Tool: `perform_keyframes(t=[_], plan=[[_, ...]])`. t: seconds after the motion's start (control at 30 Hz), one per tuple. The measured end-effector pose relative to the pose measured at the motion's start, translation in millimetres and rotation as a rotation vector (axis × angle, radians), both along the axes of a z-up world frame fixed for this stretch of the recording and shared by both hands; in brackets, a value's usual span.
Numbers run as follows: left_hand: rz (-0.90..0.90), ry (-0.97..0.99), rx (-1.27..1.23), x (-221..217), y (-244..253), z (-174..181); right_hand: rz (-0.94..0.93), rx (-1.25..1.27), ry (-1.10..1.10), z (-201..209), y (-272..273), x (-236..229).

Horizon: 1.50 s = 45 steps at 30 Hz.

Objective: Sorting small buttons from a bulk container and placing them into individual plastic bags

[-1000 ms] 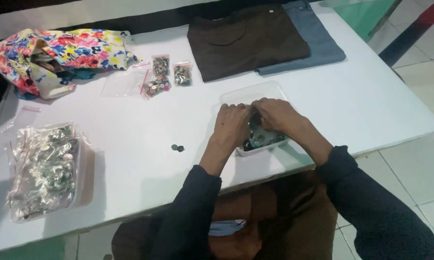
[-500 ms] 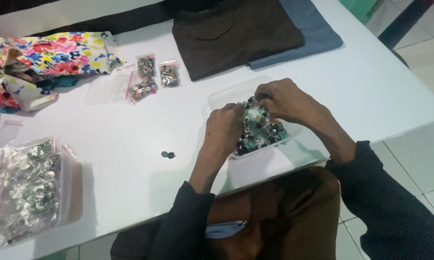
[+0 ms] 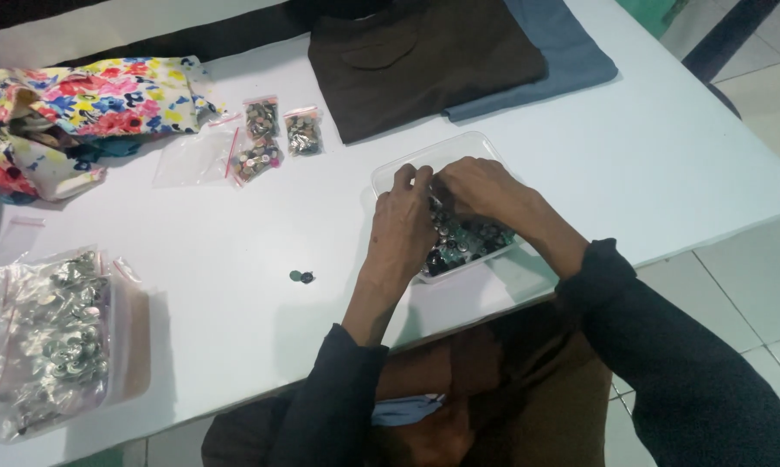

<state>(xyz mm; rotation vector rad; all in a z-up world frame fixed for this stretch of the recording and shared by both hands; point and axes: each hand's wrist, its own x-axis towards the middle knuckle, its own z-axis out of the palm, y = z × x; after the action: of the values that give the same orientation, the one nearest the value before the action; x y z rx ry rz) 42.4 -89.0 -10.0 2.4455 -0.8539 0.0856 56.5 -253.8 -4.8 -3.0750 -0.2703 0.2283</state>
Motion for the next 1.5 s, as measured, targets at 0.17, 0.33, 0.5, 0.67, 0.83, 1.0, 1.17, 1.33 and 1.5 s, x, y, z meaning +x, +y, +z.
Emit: perform_keyframes(t=[0.17, 0.33, 0.5, 0.67, 0.83, 1.0, 1.17, 1.33, 1.5], plan=[[0.011, 0.018, -0.031, 2.8, -0.7, -9.4, -0.101, 0.229, 0.033, 28.4, -8.8, -16.5], [0.009, 0.02, -0.134, 6.4, -1.7, -23.5, -0.179, 0.644, 0.008, 72.0, 2.5, -45.2], [-0.036, 0.018, -0.217, 4.6, 2.9, -15.9, -0.16, 0.778, 0.054, 69.6, 1.0, -45.3], [-0.02, -0.001, -0.156, 2.0, 7.5, -7.4, -0.19, 0.752, 0.095, 66.3, 2.0, -44.2], [-0.025, 0.028, -0.205, 6.8, 5.4, -12.6, -0.249, 0.839, 0.165, 65.9, 4.0, -49.9], [-0.038, 0.054, -0.182, 10.2, 2.0, -17.2, -0.291, 1.047, 0.2, 50.6, -0.6, -49.0], [-0.031, -0.151, -0.275, 7.5, 4.9, -30.1, -0.251, 0.598, 0.185, 71.7, 11.2, -57.0], [0.056, -0.48, -0.225, 0.8, 17.7, -29.0, 0.037, 0.367, 0.378, 68.0, 24.9, -57.0], [0.098, -0.227, -0.413, -1.0, 25.6, -23.4, -0.159, 0.389, 0.195, 75.2, 31.0, -43.6]])
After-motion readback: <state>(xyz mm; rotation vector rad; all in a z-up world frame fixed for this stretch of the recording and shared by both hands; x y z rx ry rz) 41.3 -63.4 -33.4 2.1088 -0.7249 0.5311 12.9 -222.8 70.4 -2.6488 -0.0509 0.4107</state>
